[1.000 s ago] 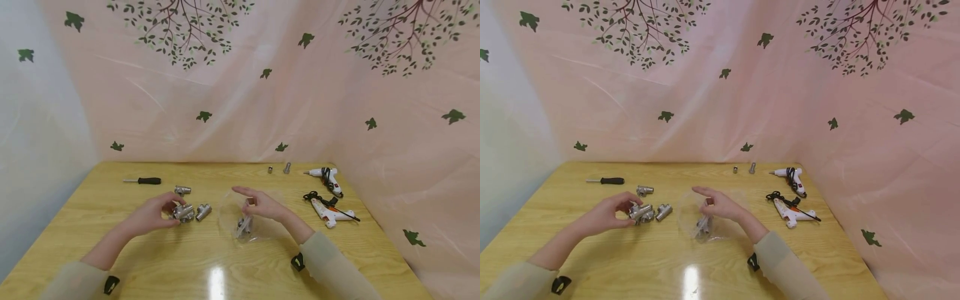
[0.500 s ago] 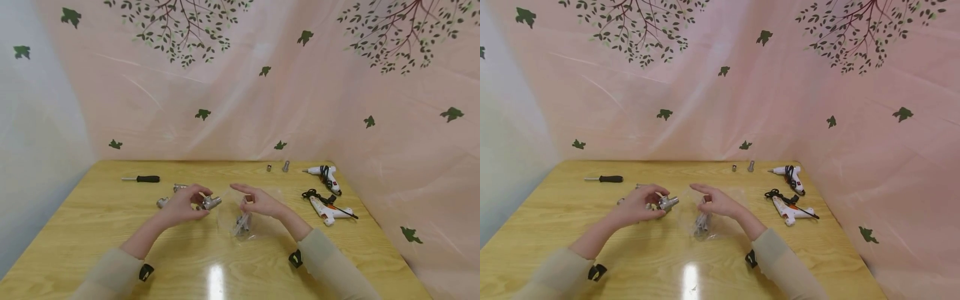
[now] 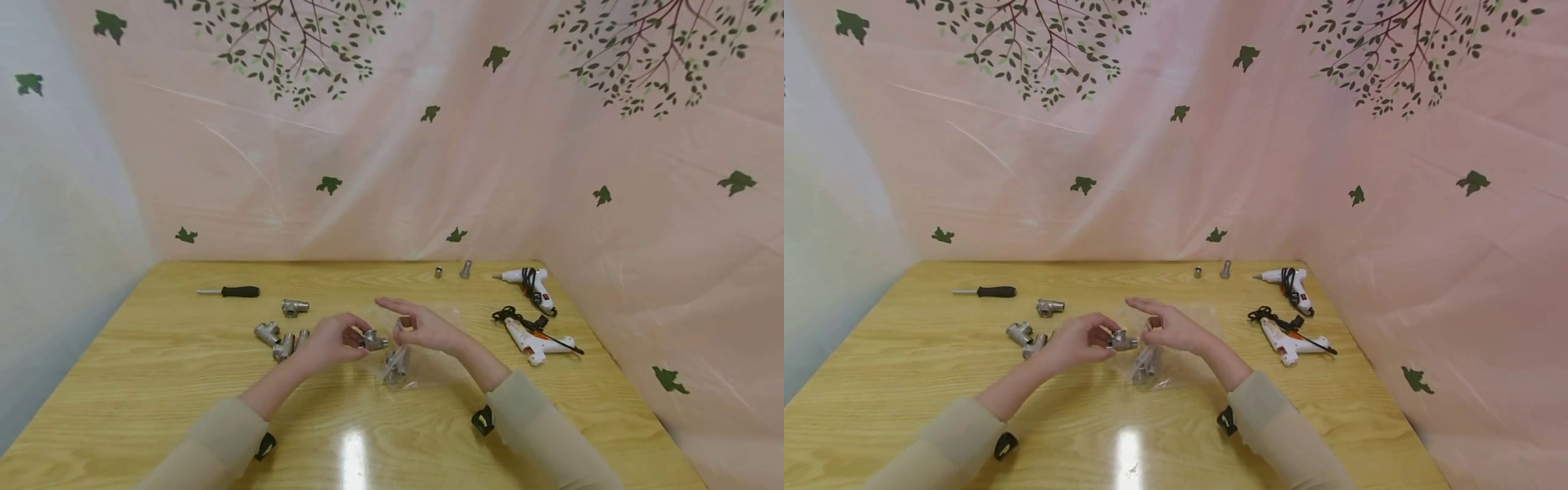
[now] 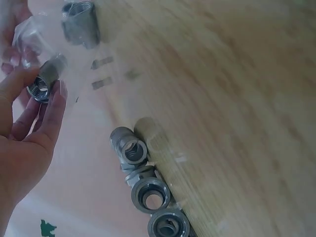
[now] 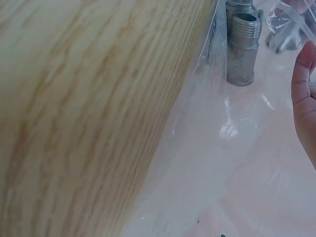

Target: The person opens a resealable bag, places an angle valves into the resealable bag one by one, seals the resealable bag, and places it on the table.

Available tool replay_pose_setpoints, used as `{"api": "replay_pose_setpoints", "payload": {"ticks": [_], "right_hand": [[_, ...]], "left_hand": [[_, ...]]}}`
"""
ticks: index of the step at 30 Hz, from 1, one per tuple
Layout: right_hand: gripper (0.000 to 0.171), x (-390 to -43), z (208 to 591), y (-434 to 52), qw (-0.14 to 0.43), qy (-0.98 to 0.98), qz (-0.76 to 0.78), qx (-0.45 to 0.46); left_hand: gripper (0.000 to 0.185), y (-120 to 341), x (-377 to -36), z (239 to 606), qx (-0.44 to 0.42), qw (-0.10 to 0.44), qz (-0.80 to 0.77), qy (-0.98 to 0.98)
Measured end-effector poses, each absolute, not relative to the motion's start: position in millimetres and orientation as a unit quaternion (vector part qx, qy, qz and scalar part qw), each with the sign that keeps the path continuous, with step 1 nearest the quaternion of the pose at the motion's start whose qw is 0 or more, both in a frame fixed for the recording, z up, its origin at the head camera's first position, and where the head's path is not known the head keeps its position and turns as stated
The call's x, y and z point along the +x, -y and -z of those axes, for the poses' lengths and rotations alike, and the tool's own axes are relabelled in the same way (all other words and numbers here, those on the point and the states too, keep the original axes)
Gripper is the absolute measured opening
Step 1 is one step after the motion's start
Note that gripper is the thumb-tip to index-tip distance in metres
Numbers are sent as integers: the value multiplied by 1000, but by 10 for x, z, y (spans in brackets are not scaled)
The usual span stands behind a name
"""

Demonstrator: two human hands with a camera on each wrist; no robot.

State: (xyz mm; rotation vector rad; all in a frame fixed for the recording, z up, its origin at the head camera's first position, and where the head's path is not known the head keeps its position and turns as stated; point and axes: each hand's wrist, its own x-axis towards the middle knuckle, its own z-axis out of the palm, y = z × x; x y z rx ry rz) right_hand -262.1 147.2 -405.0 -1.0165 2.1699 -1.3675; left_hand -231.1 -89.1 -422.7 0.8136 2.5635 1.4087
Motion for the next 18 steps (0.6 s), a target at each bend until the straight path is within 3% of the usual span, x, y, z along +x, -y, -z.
{"api": "replay_pose_setpoints", "payload": {"ticks": [5, 18], "right_hand": [[68, -2621, 4061, -1469, 198, -761, 498, -367], [70, -2640, 4094, -1488, 187, -763, 491, -376]], "left_hand": [[31, 791, -2341, 4298, 256, 36, -451, -854], [37, 740, -2350, 4335, 278, 76, -453, -844]]}}
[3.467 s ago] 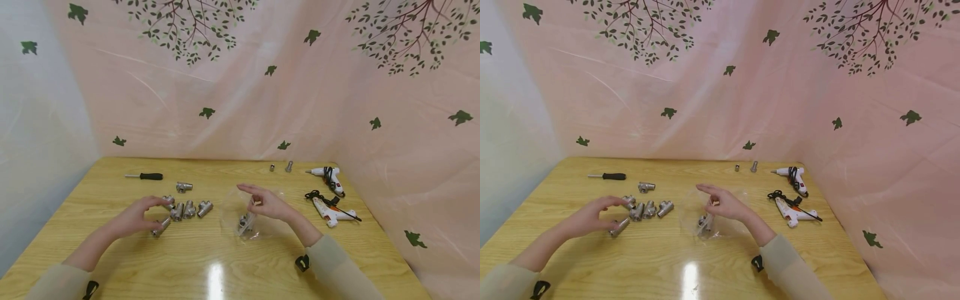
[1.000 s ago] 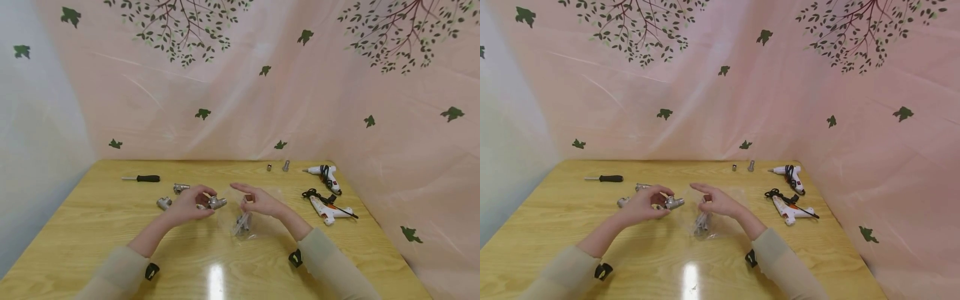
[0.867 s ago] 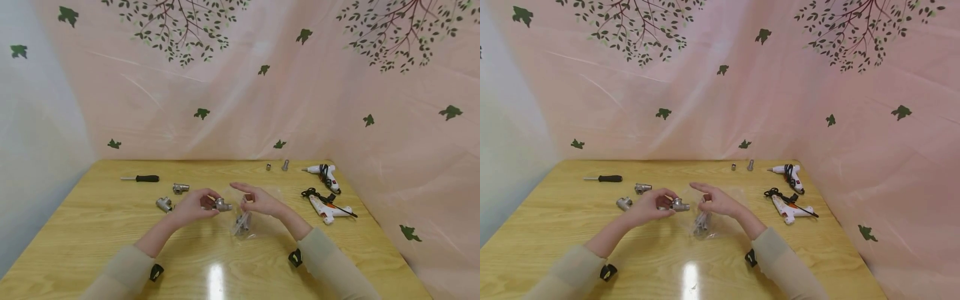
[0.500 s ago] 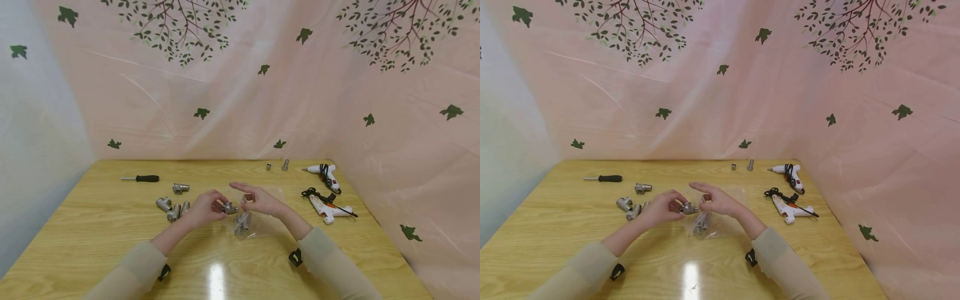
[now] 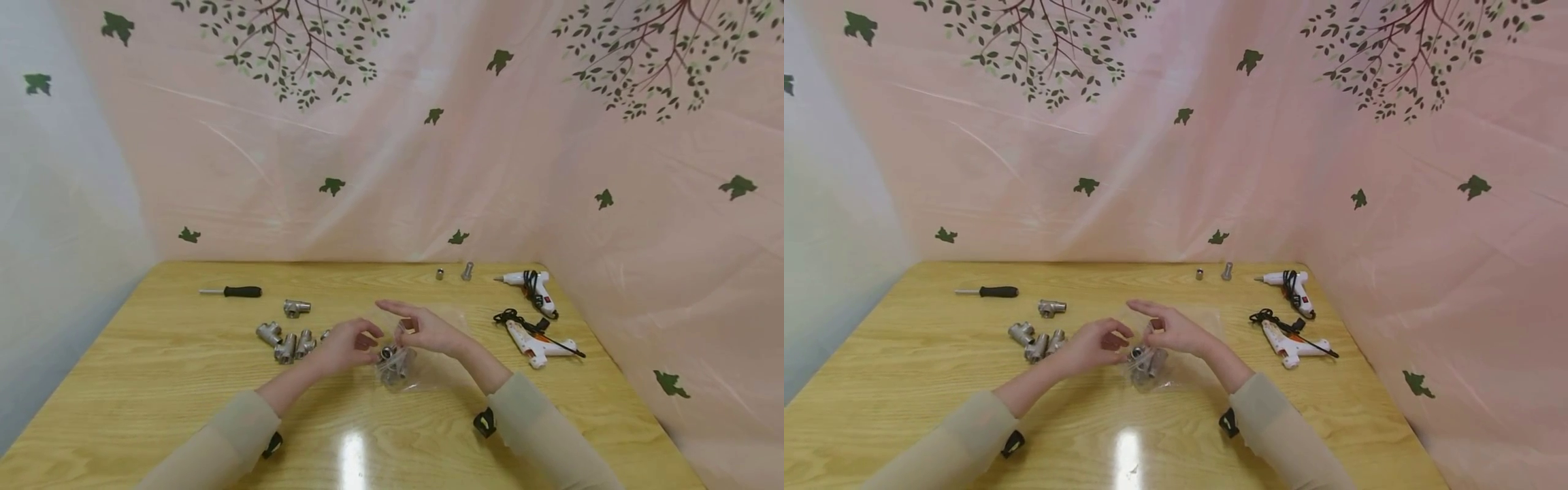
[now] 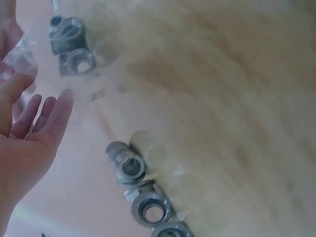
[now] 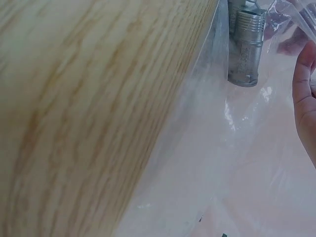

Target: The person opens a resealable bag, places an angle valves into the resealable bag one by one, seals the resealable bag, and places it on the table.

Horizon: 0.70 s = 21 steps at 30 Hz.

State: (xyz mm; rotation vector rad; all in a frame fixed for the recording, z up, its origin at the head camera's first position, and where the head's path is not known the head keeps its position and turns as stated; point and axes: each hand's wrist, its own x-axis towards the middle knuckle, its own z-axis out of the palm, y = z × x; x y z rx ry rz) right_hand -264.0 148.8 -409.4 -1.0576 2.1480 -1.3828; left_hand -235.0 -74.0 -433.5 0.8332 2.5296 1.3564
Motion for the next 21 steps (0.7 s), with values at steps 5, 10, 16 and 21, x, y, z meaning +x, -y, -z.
{"api": "replay_pose_setpoints", "payload": {"ticks": [5, 10, 16, 21], "right_hand": [[69, -2633, 4095, -1507, 186, -764, 492, -374], [65, -2623, 4095, -1519, 186, -764, 486, -382], [66, -2612, 4094, -1540, 196, -767, 489, -367], [68, -2590, 4073, -1561, 196, -771, 487, -359]], "left_hand": [[42, 826, -2337, 4253, 298, 61, -437, -846], [45, 992, -2300, 4139, 293, 47, -421, -857], [48, 1278, -2296, 4018, 279, 24, -417, -865], [51, 1531, -2301, 3974, 280, -3, -392, -876]]}}
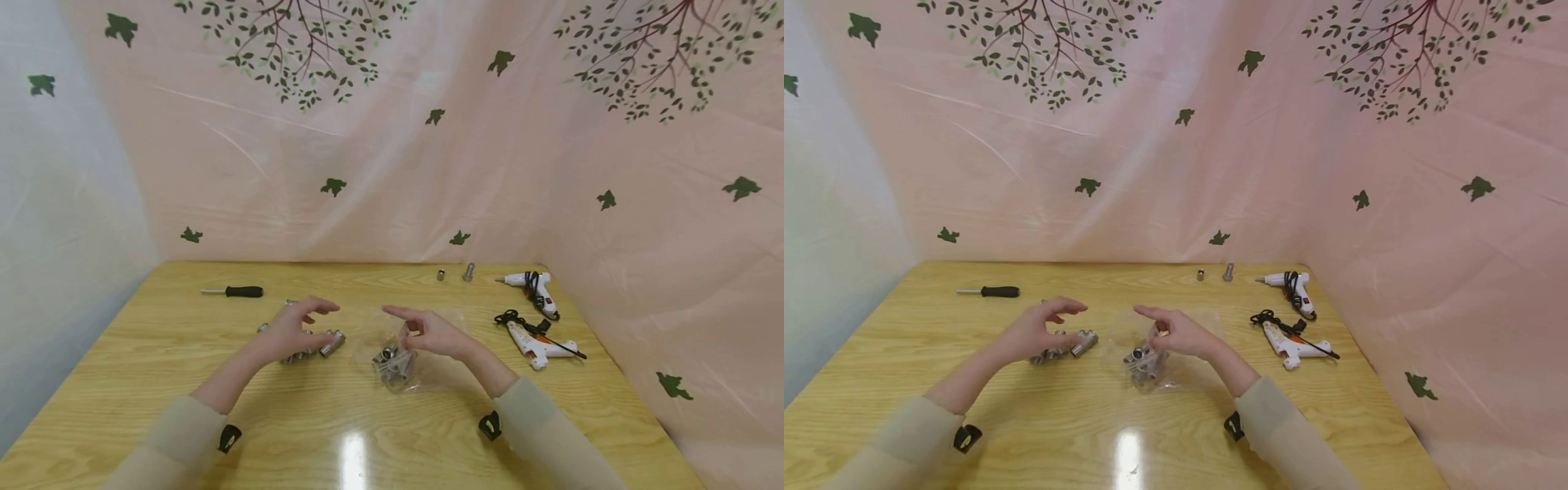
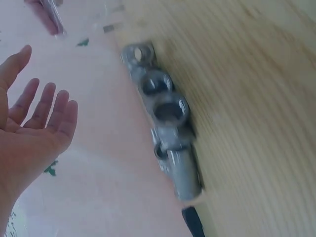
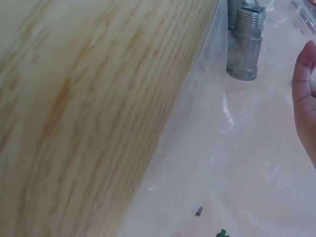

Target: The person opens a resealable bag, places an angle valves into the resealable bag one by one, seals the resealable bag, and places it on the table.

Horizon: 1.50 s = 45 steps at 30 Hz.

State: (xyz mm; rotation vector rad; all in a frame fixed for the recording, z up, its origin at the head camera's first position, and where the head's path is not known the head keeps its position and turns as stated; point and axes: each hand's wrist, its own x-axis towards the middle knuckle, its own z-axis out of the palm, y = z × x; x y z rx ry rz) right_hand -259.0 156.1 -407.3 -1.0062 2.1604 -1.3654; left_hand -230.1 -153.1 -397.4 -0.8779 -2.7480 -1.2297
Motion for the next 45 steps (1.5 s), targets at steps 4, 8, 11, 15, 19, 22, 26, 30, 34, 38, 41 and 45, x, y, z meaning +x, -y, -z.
{"api": "replay_pose_setpoints", "payload": {"ticks": [4, 8, 11, 15, 19, 22, 26, 30, 34, 38, 41, 45], "right_hand": [[68, -2589, 4068, -1561, 192, -768, 487, -370], [67, -2583, 4049, -1557, 192, -765, 483, -380], [66, -2573, 4025, -1550, 194, -765, 478, -386], [65, -2541, 3975, -1535, 197, -756, 481, -398], [64, -2508, 3933, -1537, 204, -743, 490, -407], [64, -2535, 3966, -1555, 209, -738, 492, -412], [64, -2593, 4035, -1582, 212, -732, 493, -419], [64, -2605, 4045, -1583, 214, -733, 491, -420], [65, -2608, 4045, -1572, 215, -737, 487, -416], [66, -2611, 4051, -1562, 220, -740, 488, -408], [67, -2604, 4047, -1557, 221, -745, 487, -399], [67, -2576, 4016, -1550, 221, -747, 486, -396]], "left_hand": [[58, 1736, -2305, 3950, -283, 7, 371, 885], [63, 1972, -2319, 3931, -266, -15, 363, 893], [63, 2155, -2353, 3955, -253, -28, 358, 898], [61, 2368, -2413, 4037, -259, -32, 331, 907], [58, 2518, -2478, 4133, -267, -38, 303, 914], [56, 2596, -2525, 4189, -262, -51, 292, 918], [50, 2667, -2594, 4254, -257, -58, 280, 923], [43, 2729, -2667, 4330, -249, -58, 274, 927], [33, 2765, -2711, 4384, -237, -59, 283, 928], [27, 2779, -2733, 4423, -222, -59, 293, 928], [27, 2781, -2741, 4433, -213, -61, 299, 928], [25, 2770, -2747, 4412, -215, -61, 307, 925]]}}
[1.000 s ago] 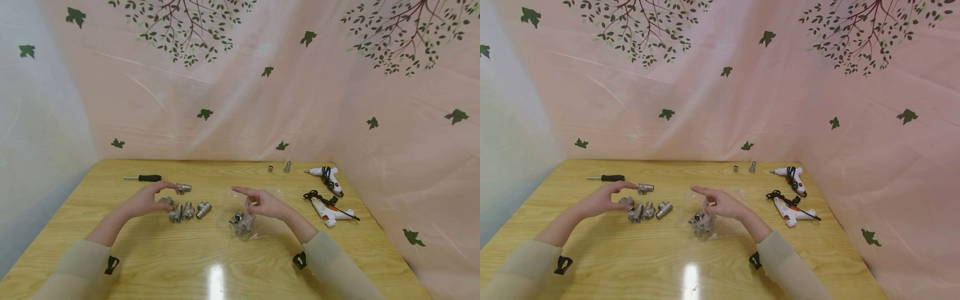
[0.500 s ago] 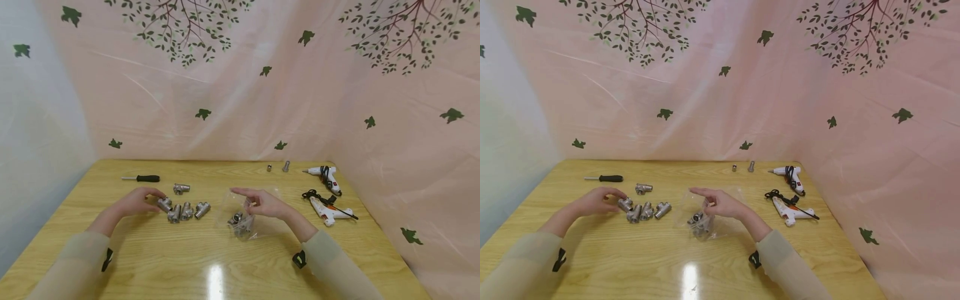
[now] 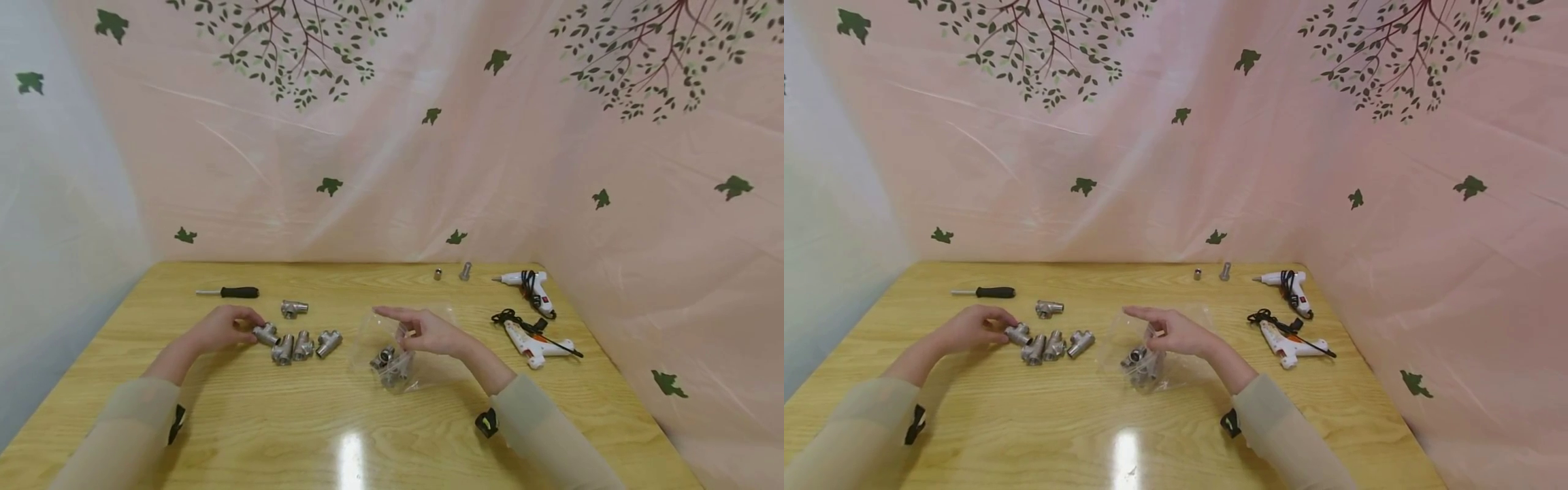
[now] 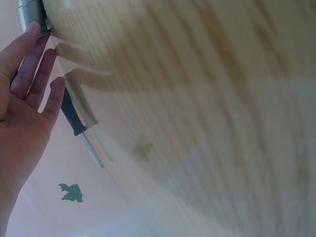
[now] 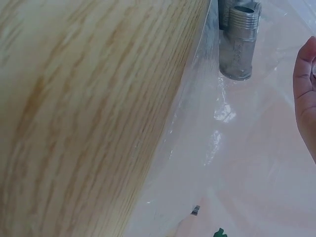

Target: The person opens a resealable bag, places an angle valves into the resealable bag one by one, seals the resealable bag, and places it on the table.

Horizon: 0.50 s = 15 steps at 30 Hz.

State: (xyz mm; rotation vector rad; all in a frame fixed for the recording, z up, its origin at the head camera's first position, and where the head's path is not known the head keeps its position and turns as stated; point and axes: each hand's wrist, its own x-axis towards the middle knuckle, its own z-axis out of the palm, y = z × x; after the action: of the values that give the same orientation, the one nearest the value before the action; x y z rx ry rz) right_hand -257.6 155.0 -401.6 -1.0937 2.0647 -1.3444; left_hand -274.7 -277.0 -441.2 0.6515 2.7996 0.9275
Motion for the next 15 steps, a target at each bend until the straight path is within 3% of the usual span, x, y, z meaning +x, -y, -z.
{"api": "replay_pose_setpoints", "payload": {"ticks": [15], "right_hand": [[65, -2443, 3812, -1499, 228, -751, 483, -389]], "left_hand": [[20, 2638, -2666, 4110, 241, 23, -292, -925]]}}
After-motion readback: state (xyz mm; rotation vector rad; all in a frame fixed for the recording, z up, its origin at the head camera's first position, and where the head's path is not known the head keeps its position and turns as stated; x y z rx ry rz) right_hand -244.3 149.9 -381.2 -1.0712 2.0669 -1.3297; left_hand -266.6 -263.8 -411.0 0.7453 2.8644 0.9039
